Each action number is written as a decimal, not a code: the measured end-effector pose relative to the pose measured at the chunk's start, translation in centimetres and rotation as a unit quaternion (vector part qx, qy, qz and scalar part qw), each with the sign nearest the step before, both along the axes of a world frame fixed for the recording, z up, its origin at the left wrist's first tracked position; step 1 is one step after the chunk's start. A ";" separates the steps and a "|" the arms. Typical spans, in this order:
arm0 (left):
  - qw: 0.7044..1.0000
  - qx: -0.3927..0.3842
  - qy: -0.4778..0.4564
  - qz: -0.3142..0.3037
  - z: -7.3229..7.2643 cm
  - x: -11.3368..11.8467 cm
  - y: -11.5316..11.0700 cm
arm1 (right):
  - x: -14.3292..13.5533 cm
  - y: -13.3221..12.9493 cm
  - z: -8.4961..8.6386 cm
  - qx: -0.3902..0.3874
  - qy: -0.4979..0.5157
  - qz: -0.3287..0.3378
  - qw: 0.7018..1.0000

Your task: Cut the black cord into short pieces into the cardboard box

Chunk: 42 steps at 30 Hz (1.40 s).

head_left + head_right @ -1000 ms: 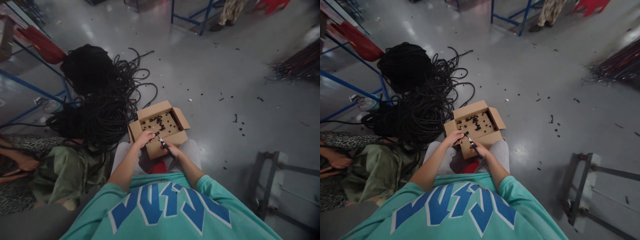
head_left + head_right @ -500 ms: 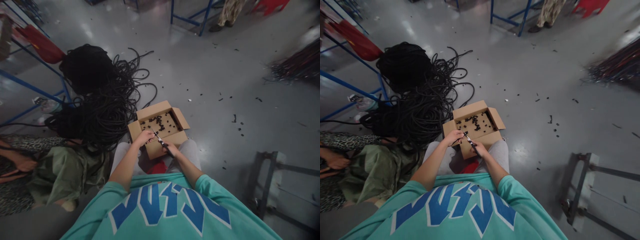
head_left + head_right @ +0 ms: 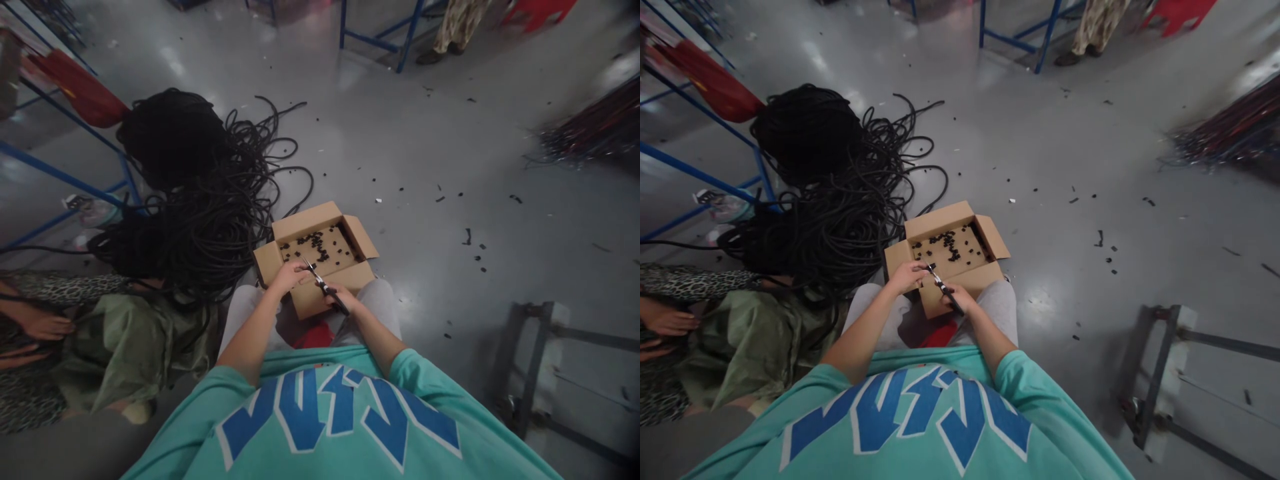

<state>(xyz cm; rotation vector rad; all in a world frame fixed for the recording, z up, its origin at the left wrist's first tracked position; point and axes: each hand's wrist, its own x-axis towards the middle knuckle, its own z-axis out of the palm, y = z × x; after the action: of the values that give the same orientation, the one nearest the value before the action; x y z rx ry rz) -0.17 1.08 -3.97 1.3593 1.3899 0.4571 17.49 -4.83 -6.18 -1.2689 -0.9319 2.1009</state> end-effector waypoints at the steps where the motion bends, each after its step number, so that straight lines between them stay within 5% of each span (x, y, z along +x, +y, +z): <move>1: 1.000 -0.008 -0.002 0.000 0.1 0.1 0.0 | 0.1 0.0 0.1 0.011 0.008 0.005 1.000; 16: 0.996 -0.080 -0.004 -0.048 0.0 -0.1 1.1 | -0.2 0.1 -1.1 -0.002 -0.004 -0.016 1.000; 35: 0.975 0.109 0.165 -0.101 -0.9 0.3 1.5 | -0.5 -0.2 -1.5 0.043 -0.100 -0.013 0.994; 42: 0.953 0.099 0.277 -0.068 1.1 1.6 0.5 | -0.4 -0.1 -1.6 0.059 -0.064 -0.005 0.996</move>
<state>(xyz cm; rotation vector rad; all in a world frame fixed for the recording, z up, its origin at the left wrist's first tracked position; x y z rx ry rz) 1.45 1.55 -2.86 1.8266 1.7161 0.1222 17.05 -4.89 -7.78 -1.3570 -1.0864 1.9448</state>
